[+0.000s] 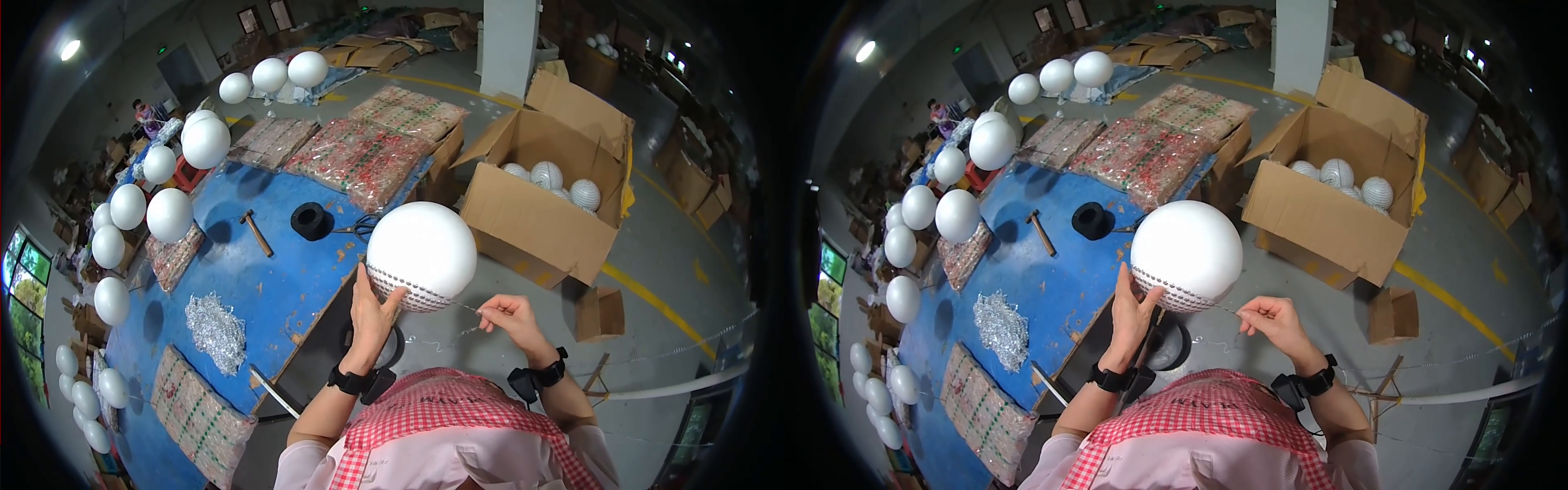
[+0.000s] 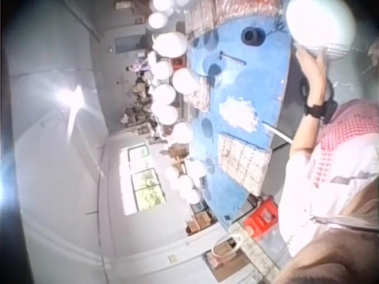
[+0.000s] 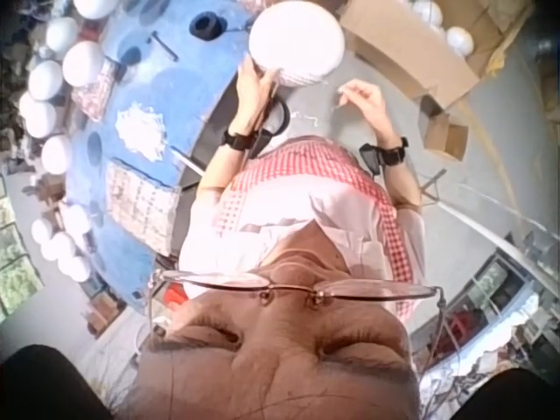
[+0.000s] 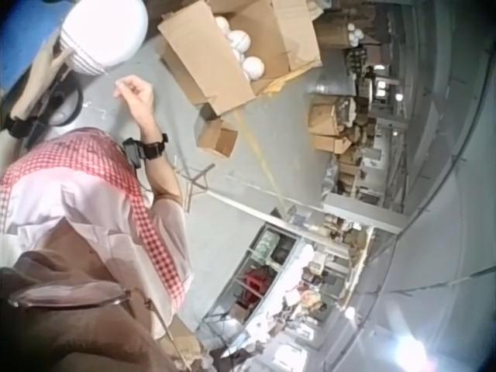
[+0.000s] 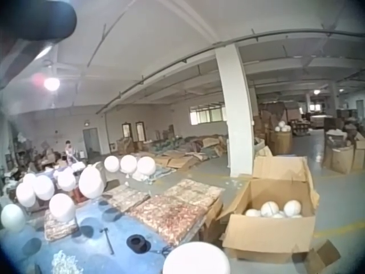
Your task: The person wraps a string of beads around a white sphere, pressing them onto the surface, and then pulls a new strand of beads to repeat the process.
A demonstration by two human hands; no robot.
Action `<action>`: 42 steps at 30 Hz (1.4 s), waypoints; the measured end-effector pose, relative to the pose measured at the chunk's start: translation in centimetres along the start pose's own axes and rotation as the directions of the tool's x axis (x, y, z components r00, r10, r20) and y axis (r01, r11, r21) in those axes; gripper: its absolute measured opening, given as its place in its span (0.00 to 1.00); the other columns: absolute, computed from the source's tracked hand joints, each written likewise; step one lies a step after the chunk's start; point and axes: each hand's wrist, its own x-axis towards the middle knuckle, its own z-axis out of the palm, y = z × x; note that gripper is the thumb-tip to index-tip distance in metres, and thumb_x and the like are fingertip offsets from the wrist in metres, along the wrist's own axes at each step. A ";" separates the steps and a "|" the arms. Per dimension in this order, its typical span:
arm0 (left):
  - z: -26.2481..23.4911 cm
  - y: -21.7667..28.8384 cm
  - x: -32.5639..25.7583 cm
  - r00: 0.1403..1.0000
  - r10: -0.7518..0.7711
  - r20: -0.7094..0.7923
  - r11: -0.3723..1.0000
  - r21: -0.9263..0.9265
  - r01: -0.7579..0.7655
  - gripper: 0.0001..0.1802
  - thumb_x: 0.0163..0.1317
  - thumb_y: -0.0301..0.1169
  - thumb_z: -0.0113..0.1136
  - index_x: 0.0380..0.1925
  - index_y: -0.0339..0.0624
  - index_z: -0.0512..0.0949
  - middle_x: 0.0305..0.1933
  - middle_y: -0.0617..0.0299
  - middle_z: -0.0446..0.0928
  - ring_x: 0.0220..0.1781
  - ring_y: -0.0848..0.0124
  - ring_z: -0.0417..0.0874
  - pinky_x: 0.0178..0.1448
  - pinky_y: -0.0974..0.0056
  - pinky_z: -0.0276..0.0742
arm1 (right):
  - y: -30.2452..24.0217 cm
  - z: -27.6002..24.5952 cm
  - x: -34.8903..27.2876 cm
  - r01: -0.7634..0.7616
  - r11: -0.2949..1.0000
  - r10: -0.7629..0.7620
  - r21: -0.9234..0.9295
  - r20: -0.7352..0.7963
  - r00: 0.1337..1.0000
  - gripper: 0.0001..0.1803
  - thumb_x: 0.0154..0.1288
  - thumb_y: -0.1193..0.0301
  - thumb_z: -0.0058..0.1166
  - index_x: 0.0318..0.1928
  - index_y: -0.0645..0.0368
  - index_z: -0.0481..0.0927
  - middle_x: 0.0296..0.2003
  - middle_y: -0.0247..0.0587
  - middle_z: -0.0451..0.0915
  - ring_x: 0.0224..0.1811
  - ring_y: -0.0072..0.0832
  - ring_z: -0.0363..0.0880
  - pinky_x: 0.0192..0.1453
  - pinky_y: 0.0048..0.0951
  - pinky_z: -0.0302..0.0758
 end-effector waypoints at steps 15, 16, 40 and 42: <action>-0.1 0.0 0.2 0.982 -0.116 0.147 0.929 -0.335 0.159 0.30 0.64 0.36 0.57 0.58 0.31 0.58 0.56 0.41 0.70 0.57 0.56 0.74 0.58 0.60 0.70 | 1.2 -0.2 0.4 -0.160 0.968 0.150 -0.194 -0.063 0.987 0.08 0.62 0.70 0.58 0.35 0.63 0.82 0.22 0.31 0.78 0.23 0.13 0.74 0.25 0.13 0.68; 0.0 -0.2 0.2 0.984 -0.103 0.144 0.948 -0.285 0.141 0.30 0.63 0.35 0.58 0.58 0.31 0.58 0.56 0.41 0.69 0.57 0.57 0.74 0.58 0.60 0.70 | 1.1 -0.2 0.3 -0.149 0.973 0.139 -0.177 -0.063 0.988 0.08 0.62 0.70 0.57 0.35 0.63 0.82 0.21 0.31 0.78 0.23 0.13 0.74 0.25 0.14 0.67; 0.6 0.1 0.5 0.978 -0.170 0.117 0.949 -0.249 0.195 0.31 0.65 0.37 0.55 0.60 0.29 0.57 0.56 0.41 0.70 0.57 0.58 0.74 0.60 0.61 0.69 | -0.6 0.4 -0.9 -0.028 0.920 -0.030 -0.391 -0.142 0.989 0.08 0.62 0.71 0.56 0.33 0.64 0.81 0.17 0.32 0.76 0.21 0.15 0.73 0.25 0.21 0.68; 0.7 0.0 0.5 0.988 -0.128 0.083 0.951 -0.272 0.146 0.33 0.65 0.38 0.55 0.63 0.28 0.55 0.55 0.40 0.72 0.54 0.58 0.77 0.56 0.61 0.71 | 0.1 0.3 -0.9 -0.044 0.915 -0.005 -0.401 -0.121 0.993 0.08 0.62 0.70 0.56 0.33 0.64 0.81 0.17 0.32 0.76 0.21 0.15 0.74 0.26 0.21 0.69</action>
